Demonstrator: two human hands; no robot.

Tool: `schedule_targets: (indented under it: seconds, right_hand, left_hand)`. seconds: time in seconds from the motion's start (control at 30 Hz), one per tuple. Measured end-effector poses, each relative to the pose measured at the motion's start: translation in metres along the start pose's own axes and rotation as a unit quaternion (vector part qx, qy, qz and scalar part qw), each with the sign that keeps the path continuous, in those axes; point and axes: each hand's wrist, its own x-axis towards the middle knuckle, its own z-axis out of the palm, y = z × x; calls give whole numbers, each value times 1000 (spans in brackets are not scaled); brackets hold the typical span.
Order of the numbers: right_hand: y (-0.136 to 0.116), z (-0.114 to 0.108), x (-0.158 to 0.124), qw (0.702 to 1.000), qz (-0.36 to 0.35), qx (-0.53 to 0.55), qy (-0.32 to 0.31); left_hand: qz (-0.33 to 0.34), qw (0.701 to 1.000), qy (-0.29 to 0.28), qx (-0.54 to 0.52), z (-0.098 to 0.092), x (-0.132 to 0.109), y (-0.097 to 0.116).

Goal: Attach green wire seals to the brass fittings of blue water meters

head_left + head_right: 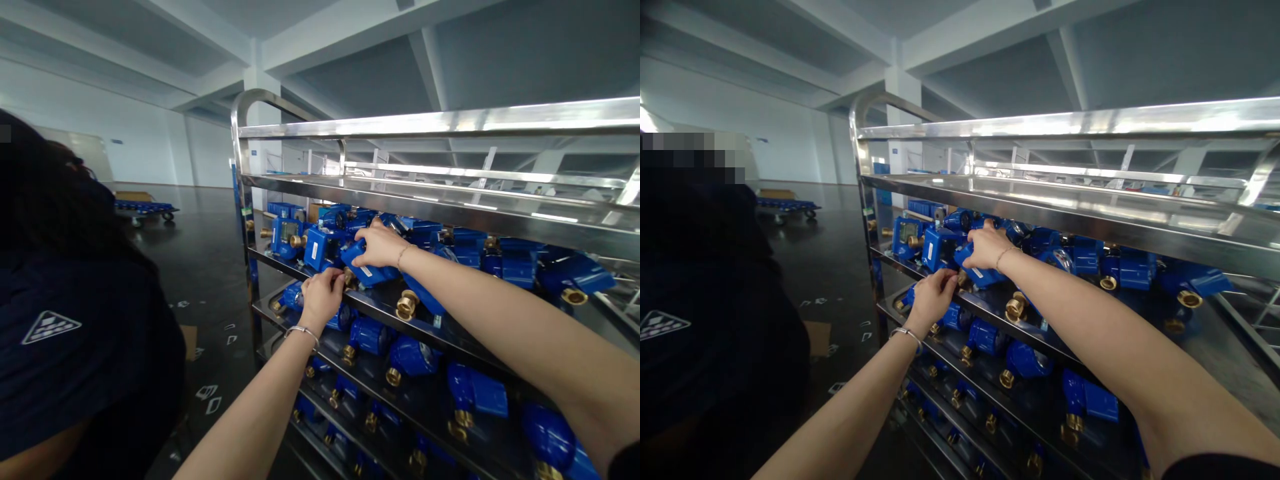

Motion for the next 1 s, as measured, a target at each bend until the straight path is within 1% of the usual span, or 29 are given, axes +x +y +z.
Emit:
schedule_targets:
  seconds: [0.13, 0.23, 0.4, 0.47, 0.53, 0.6, 0.67, 0.73, 0.8, 0.83, 0.87, 0.93, 1.0]
  right_hand:
    - [3, -2, 1, 1000, 13, 0, -19]
    - [6, -3, -1, 999, 0, -6, -34]
    - [10, -5, -1, 998, -23, -11, -55]
    - [11, -4, -2, 998, -28, -11, -55]
    - [11, -5, -6, 999, -29, -10, -41]
    - [11, -9, -14, 1000, -26, -7, -14]
    - [10, -17, -28, 999, -29, -3, 15]
    - [8, -28, -46, 997, -52, 16, 47]
    - [9, -37, -69, 990, -86, 55, 98]
    - [10, -39, -82, 983, -97, 75, 134]
    - [12, -39, -95, 975, -99, 93, 176]
    - [13, -32, -122, 955, -70, 117, 262]
    - [7, -13, -150, 931, -25, 148, 332]
  left_hand:
    - [9, 1000, -8, 3, 0, -4, 4]
    - [5, 1000, -15, -1, 0, -5, 7]
    - [-4, 999, -37, -17, -3, 0, 11]
    - [-3, 999, -36, -29, -3, 2, 11]
    - [4, 998, -29, -48, -3, 1, 8]
    - [7, 997, -8, -74, -4, -2, 3]
    - [0, 995, 24, -97, -9, -10, -4]
    - [-10, 992, 54, -112, -17, -19, -10]
    - [-11, 990, 68, -121, -27, -29, -14]
    - [-7, 990, 70, -125, -33, -33, -14]
    - [0, 989, 68, -129, -38, -37, -14]
    - [22, 989, 56, -134, -50, -45, -12]
    - [54, 989, 30, -131, -65, -59, -8]
